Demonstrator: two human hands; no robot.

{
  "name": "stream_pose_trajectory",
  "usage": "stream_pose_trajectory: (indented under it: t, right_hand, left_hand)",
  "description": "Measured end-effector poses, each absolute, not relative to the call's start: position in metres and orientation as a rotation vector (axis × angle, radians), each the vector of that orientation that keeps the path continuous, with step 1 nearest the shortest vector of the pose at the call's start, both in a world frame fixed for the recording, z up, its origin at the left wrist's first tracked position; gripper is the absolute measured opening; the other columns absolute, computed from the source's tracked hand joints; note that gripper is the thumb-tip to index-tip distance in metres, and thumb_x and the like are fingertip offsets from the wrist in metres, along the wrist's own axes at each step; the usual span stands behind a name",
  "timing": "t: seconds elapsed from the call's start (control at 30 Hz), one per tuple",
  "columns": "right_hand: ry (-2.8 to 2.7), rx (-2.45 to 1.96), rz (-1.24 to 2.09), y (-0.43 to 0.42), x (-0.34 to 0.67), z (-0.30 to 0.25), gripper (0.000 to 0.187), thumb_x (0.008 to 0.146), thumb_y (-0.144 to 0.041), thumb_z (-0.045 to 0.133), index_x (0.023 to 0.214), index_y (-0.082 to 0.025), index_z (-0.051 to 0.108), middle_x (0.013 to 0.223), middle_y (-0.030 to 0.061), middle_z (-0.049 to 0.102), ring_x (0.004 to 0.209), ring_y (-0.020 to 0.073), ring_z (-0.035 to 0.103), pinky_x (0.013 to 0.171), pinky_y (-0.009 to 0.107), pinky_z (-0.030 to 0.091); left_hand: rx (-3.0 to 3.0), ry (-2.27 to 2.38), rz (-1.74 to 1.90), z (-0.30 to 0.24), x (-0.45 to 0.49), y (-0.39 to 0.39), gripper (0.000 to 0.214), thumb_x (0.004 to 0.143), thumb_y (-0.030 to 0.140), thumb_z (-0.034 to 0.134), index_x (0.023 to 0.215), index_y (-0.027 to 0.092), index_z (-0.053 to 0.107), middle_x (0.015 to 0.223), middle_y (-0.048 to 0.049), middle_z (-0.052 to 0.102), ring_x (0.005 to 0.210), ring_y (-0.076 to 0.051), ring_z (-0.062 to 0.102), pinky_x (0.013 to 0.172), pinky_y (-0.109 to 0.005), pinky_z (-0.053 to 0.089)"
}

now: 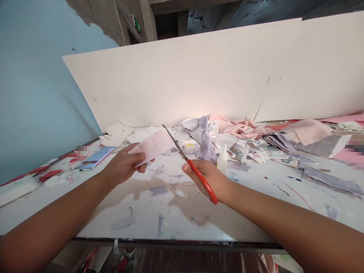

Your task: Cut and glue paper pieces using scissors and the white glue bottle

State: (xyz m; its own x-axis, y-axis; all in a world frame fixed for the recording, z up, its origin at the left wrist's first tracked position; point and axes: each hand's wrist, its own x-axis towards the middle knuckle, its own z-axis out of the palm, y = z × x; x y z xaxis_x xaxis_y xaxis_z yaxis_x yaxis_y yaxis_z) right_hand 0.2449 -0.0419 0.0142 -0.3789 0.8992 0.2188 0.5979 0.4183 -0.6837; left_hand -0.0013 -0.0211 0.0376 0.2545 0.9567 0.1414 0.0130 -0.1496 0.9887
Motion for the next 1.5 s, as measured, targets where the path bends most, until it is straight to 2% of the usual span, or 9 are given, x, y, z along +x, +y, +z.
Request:
stream_pose_trajectory:
  t: [0.17, 0.4, 0.6, 0.73, 0.87, 1.03, 1.17, 1.33, 1.5]
  right_hand:
    - [-2.045, -1.324, 0.711, -0.037, 0.247, 0.011, 0.041, 0.081, -0.054, 0.030, 0.059, -0.020, 0.036, 0.053, -0.0031, 0.039, 0.051, 0.0113, 0.036, 0.048, 0.024, 0.031]
    - [-1.947, -1.331, 0.904, -0.030, 0.249, 0.005, 0.033, 0.076, -0.051, 0.046, 0.066, -0.020, 0.043, 0.058, -0.0035, 0.040, 0.049, 0.0097, 0.039, 0.044, 0.023, 0.033]
    - [-1.659, -1.058, 1.176, -0.034, 0.248, 0.014, 0.036, 0.076, -0.054, 0.046, 0.077, -0.018, 0.047, 0.080, 0.0039, 0.056, 0.075, 0.0175, 0.058, 0.066, 0.031, 0.047]
    - [-1.552, -0.925, 1.163, -0.036, 0.247, 0.021, 0.033, 0.062, -0.034, 0.069, 0.068, -0.019, 0.041, 0.083, 0.0018, 0.058, 0.078, 0.0172, 0.058, 0.066, 0.029, 0.047]
    - [-1.519, -0.965, 1.209, -0.038, 0.244, 0.023, 0.036, 0.057, -0.025, 0.071, 0.068, -0.019, 0.038, 0.095, 0.0041, 0.060, 0.076, 0.0173, 0.059, 0.060, 0.028, 0.047]
    - [-1.574, -1.132, 1.089, -0.037, 0.243, 0.023, 0.020, 0.066, -0.026, 0.061, 0.071, -0.019, 0.043, 0.080, 0.0014, 0.060, 0.071, 0.0151, 0.059, 0.062, 0.027, 0.047]
    - [-1.605, -1.342, 1.049, -0.027, 0.248, 0.017, 0.018, 0.071, -0.031, 0.054, 0.078, -0.020, 0.043, 0.078, 0.0013, 0.058, 0.056, 0.0129, 0.059, 0.049, 0.025, 0.045]
    - [-1.944, -1.690, 0.589, -0.015, 0.254, 0.006, 0.017, 0.070, -0.035, 0.051, 0.070, -0.020, 0.043, 0.063, -0.0002, 0.055, 0.048, 0.0120, 0.050, 0.039, 0.022, 0.032]
    - [-2.172, -1.739, 0.228, -0.011, 0.256, 0.001, 0.013, 0.069, -0.031, 0.051, 0.066, -0.020, 0.044, 0.065, 0.0021, 0.057, 0.054, 0.0139, 0.051, 0.044, 0.023, 0.031]
  left_hand:
    - [1.466, 0.980, 1.108, 0.038, -0.001, -0.021, 0.015, 0.071, 0.025, 0.056, 0.084, 0.017, 0.055, 0.071, -0.0025, 0.063, 0.046, -0.009, 0.053, 0.051, -0.026, 0.036]
    - [1.500, 0.995, 1.115, 0.038, -0.001, -0.022, 0.020, 0.071, 0.026, 0.056, 0.090, 0.019, 0.051, 0.072, -0.0008, 0.062, 0.049, -0.011, 0.054, 0.053, -0.027, 0.038]
    - [1.725, 1.105, 0.957, 0.037, -0.001, -0.027, 0.019, 0.074, 0.029, 0.053, 0.091, 0.023, 0.046, 0.050, 0.0050, 0.057, 0.054, -0.015, 0.057, 0.057, -0.028, 0.039]
    - [1.907, 1.120, 0.750, 0.035, 0.005, -0.034, 0.017, 0.078, 0.033, 0.048, 0.091, 0.023, 0.047, 0.054, 0.0021, 0.061, 0.060, -0.016, 0.059, 0.059, -0.028, 0.038]
    - [2.003, 1.131, 0.688, 0.034, 0.011, -0.039, 0.013, 0.079, 0.033, 0.045, 0.087, 0.023, 0.047, 0.056, 0.0024, 0.061, 0.064, -0.017, 0.060, 0.060, -0.027, 0.039]
    - [2.210, 1.303, 0.805, 0.035, 0.009, -0.035, 0.014, 0.080, 0.033, 0.041, 0.081, 0.023, 0.050, 0.065, 0.0019, 0.061, 0.066, -0.016, 0.060, 0.055, -0.024, 0.038]
    - [2.393, 1.436, 0.992, 0.032, 0.003, -0.028, 0.016, 0.081, 0.030, 0.039, 0.085, 0.023, 0.053, 0.080, -0.0005, 0.063, 0.074, -0.016, 0.062, 0.061, -0.025, 0.041]
    - [2.695, 1.185, 1.254, 0.024, -0.003, -0.024, 0.022, 0.076, 0.013, 0.039, 0.091, 0.022, 0.053, 0.106, -0.0041, 0.062, 0.102, -0.017, 0.054, 0.081, -0.028, 0.044]
    - [2.870, 1.030, 1.380, 0.022, -0.005, -0.025, 0.032, 0.069, 0.003, 0.039, 0.091, 0.021, 0.054, 0.113, -0.0051, 0.058, 0.106, -0.016, 0.052, 0.085, -0.032, 0.045]
